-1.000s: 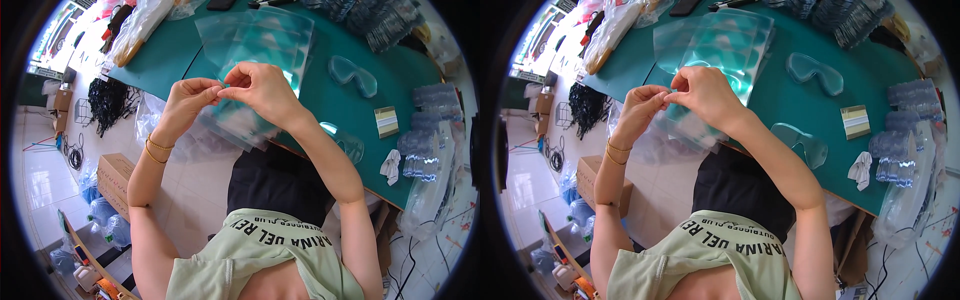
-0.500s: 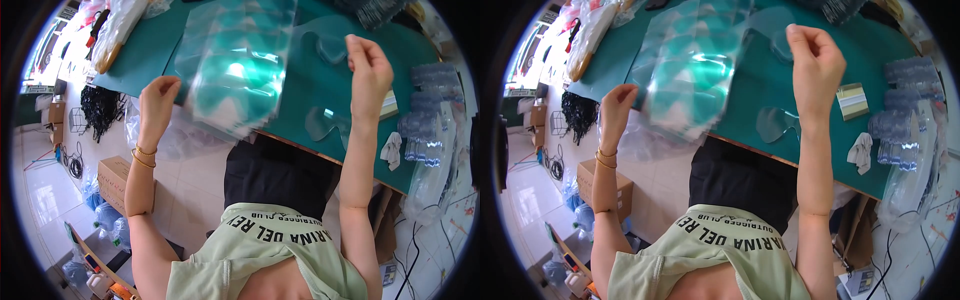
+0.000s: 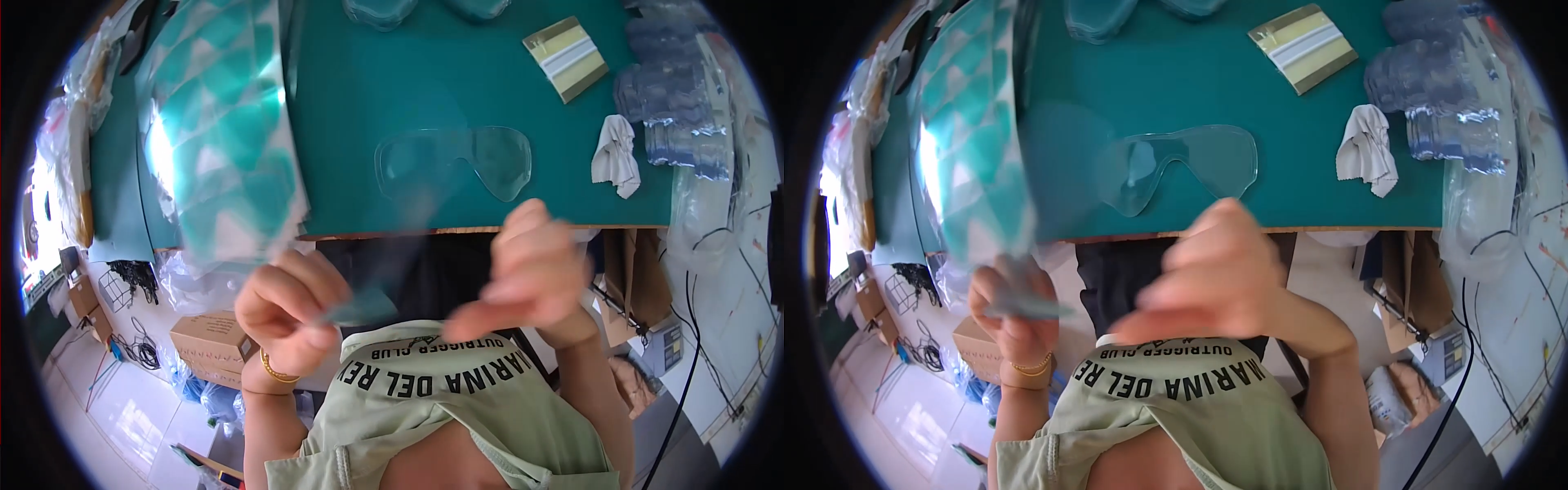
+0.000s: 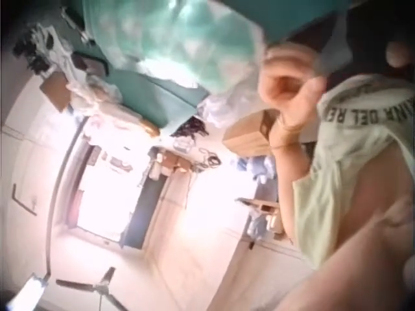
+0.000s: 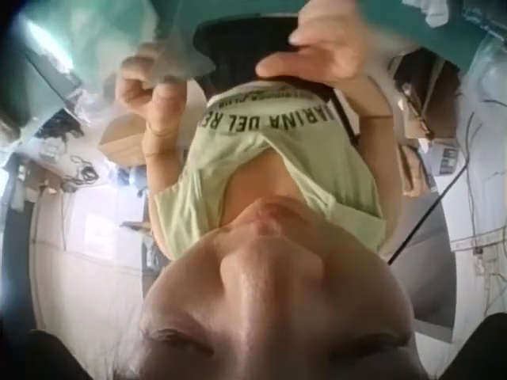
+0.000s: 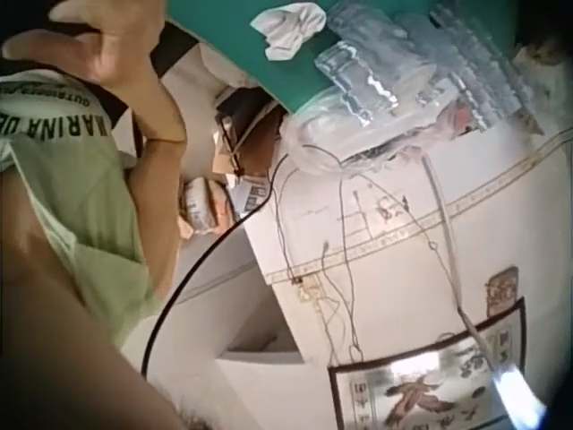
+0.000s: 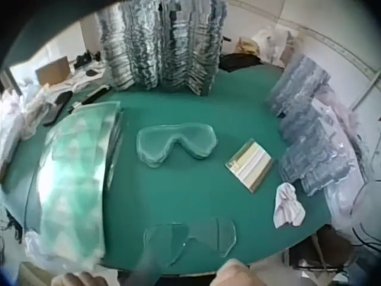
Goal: The recorder is inspecting, wiping, and organizing safety visors at a manual workstation.
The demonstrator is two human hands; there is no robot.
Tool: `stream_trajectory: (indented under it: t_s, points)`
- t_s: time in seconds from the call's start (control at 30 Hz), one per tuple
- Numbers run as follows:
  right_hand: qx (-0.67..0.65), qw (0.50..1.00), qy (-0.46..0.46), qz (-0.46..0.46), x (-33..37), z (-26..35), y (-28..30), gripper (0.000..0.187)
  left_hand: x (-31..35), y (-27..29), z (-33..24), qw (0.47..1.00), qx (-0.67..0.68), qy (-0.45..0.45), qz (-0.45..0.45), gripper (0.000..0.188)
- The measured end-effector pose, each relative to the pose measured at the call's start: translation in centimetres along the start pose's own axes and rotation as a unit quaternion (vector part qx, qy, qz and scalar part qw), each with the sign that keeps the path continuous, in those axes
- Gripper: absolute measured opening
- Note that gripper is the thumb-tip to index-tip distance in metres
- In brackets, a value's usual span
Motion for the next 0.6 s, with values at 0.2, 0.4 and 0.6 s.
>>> stream_trajectory:
  t_s: [0.2, 0.4, 0.6]
  points:
    - [-0.337, 0.886, -0.318, -0.031, 6.6, -6.2, 3.8, 0.093, -1.2, -2.7, 3.1, 0.986, 0.005, 0.083, 0.143, 0.015]
    - [-0.302, 0.869, -0.367, -0.134, 6.9, -6.2, 5.7, 0.045, -2.4, -2.8, 4.1, 0.973, -0.075, 0.057, 0.213, 0.015]
    - [-0.128, 0.930, -0.337, -0.078, 5.2, -5.8, 7.0, 0.030, -3.1, -2.1, 3.4, 0.972, -0.193, 0.015, 0.133, 0.014]
Point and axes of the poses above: each hand's wrist, its own x-axis away from the middle knuckle, its own y-axis out of the back of the hand, z = x × y, the point moved 9 cm from there along -x, towards the middle knuckle, and after that the axes turned 2 degrees about z, right-handed, at the moved point
